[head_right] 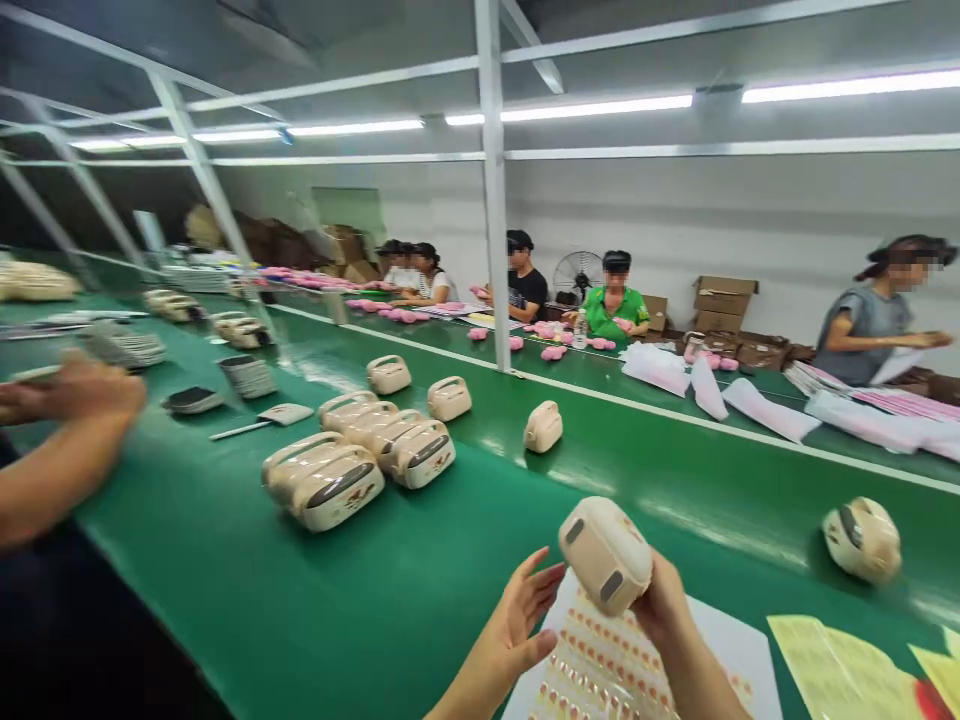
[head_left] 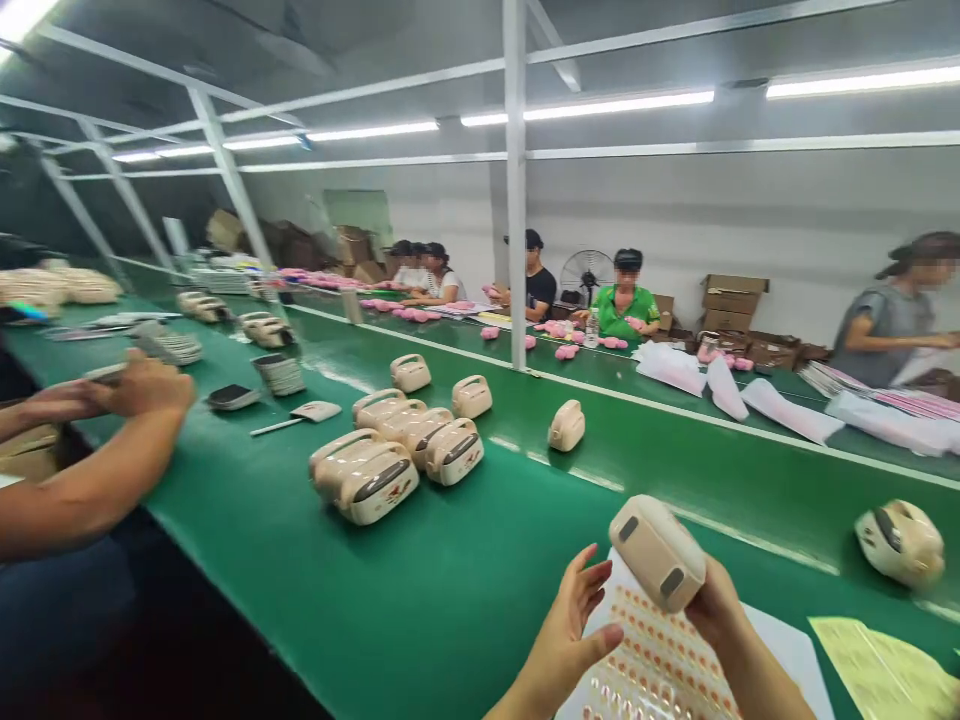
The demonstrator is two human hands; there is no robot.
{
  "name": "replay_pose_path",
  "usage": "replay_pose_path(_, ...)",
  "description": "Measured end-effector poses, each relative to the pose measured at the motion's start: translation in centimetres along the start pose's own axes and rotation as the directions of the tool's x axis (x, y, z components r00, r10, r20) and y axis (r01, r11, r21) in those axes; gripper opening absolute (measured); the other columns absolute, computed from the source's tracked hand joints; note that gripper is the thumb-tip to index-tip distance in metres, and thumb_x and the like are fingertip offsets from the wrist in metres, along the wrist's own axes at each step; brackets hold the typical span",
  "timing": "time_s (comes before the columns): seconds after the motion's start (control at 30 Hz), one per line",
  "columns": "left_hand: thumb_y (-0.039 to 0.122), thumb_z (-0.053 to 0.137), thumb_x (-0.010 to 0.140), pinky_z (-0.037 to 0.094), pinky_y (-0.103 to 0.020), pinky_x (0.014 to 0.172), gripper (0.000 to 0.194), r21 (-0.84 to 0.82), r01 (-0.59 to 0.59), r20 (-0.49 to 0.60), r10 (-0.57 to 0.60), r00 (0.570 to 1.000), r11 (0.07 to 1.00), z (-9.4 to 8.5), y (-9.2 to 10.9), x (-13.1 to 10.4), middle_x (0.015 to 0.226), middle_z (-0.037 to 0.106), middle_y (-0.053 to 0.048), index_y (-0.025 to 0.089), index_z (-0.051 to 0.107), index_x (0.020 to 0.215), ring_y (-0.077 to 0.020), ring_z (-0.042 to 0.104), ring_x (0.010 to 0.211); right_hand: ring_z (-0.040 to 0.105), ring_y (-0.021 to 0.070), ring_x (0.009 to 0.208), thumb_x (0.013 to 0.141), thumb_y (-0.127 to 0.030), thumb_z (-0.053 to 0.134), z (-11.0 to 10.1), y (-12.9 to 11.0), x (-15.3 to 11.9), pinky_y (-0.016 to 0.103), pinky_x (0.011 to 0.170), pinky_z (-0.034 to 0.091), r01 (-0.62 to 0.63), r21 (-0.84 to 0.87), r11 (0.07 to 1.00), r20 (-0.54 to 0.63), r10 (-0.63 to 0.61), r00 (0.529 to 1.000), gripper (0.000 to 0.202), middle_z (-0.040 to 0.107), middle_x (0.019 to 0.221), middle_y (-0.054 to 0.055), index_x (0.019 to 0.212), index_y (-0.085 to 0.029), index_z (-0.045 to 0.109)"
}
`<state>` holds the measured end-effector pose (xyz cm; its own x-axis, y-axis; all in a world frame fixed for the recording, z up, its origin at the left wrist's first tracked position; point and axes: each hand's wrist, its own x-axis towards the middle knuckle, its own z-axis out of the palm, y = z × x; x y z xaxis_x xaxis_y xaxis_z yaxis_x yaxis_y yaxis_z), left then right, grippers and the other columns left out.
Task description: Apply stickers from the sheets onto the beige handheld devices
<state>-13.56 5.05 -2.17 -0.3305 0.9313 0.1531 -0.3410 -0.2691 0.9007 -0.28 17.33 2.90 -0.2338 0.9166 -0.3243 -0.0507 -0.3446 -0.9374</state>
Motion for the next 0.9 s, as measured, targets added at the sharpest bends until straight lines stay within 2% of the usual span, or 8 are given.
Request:
replay_pose_path(0.13,0.052,0.079,0.043,0.036,-0.047,0.095,0.086,-0.291,0.094,0.003,-0.097,0.995,0.952,5.8,-0.5,-1.6,0.116,0.061,-0.014,0.02,0.05,0.118,-0.0367,0.049,0.112,0.06,0.0178,0.058,0.058,-0.048,0.066,-1.3,3.1,-5.5,0.026,0.05,0.046,-0.064,0.164,0.984,0.168,0.036,0.985,0.042,0.067,0.068,0.004,0.085,-0.015,0.061)
replay_pose_path(0.23,0.054,0.074,0.05,0.045,-0.043,0.085,0.07,-0.421,0.264,-0.045,-0.31,0.95,0.868,8.2,0.3,-3.1,0.1,0.069,-0.012,0.017,0.059,0.108,-0.0355,0.058,0.101,0.057,0.0152,0.045,0.066,-0.056,0.054,-4.0,4.9,-7.8,0.025,0.038,0.041,-0.049,-0.029,0.998,0.085,0.052,0.995,0.059,0.065,0.074,0.003,0.113,-0.019,0.049)
replay_pose_path(0.3,0.054,0.068,0.057,0.049,-0.041,0.08,0.061,-0.459,0.366,-0.065,-0.441,0.895,0.81,8.7,0.4,-3.5,0.09,0.072,-0.01,0.016,0.062,0.104,-0.0331,0.062,0.093,0.059,0.0162,0.047,0.067,-0.054,0.054,-7.0,5.6,-8.5,0.026,0.038,0.042,0.078,-0.214,0.974,-0.026,-0.086,0.996,0.06,0.064,0.079,0.005,0.116,-0.02,0.046)
replay_pose_path(0.43,0.046,0.06,0.069,0.052,-0.04,0.07,0.05,-0.471,0.523,-0.095,-0.63,0.771,0.711,8.4,-0.5,-3.3,0.079,0.074,-0.004,0.022,0.058,0.113,-0.0279,0.067,0.075,0.06,0.0216,0.077,0.06,-0.044,0.061,-15.4,5.2,-9.5,0.031,0.064,0.048,0.198,-0.518,0.832,-0.369,-0.426,0.826,0.032,0.062,0.083,0.007,0.078,-0.018,0.058)
replay_pose_path(0.53,0.047,0.053,0.074,0.053,-0.04,0.059,0.05,-0.42,0.623,-0.141,-0.726,0.673,0.66,7.8,-0.8,-3.2,0.068,0.072,-0.001,0.026,0.053,0.119,-0.0243,0.066,0.055,0.058,0.0228,0.075,0.064,-0.041,0.056,-21.3,3.9,-10.5,0.033,0.07,0.045,0.074,-0.572,0.817,-0.528,-0.436,0.729,0.022,0.061,0.07,0.006,0.061,-0.019,0.053)
replay_pose_path(0.6,0.05,0.054,0.073,0.052,-0.04,0.055,0.052,-0.371,0.649,-0.13,-0.729,0.672,0.664,7.7,-0.6,-3.4,0.066,0.072,-0.001,0.027,0.052,0.12,-0.0226,0.063,0.048,0.058,0.022,0.068,0.064,-0.036,0.054,-23.6,3.3,-11.0,0.032,0.065,0.043,-0.001,-0.594,0.804,-0.565,-0.417,0.712,0.019,0.058,0.062,0.003,0.054,-0.02,0.052)
replay_pose_path(0.7,0.052,0.056,0.072,0.052,-0.04,0.054,0.057,-0.307,0.649,-0.09,-0.7,0.708,0.696,7.7,-0.1,-3.8,0.066,0.072,-0.003,0.026,0.051,0.122,-0.0249,0.064,0.05,0.057,0.0211,0.065,0.062,-0.027,0.056,-24.8,3.6,-11.1,0.03,0.062,0.042,-0.082,-0.623,0.778,-0.579,-0.388,0.717,0.015,0.057,0.059,0.002,0.049,-0.02,0.052)
replay_pose_path(0.9,0.054,0.055,0.071,0.053,-0.044,0.064,0.061,-0.362,0.65,-0.082,-0.718,0.691,0.668,8.0,-0.1,-3.7,0.076,0.074,-0.006,0.024,0.05,0.123,-0.0314,0.067,0.071,0.057,0.0206,0.07,0.061,-0.02,0.057,-24.1,5.7,-10.4,0.03,0.067,0.043,-0.154,-0.635,0.757,-0.62,-0.38,0.686,0.013,0.057,0.073,0.006,0.05,-0.019,0.051)
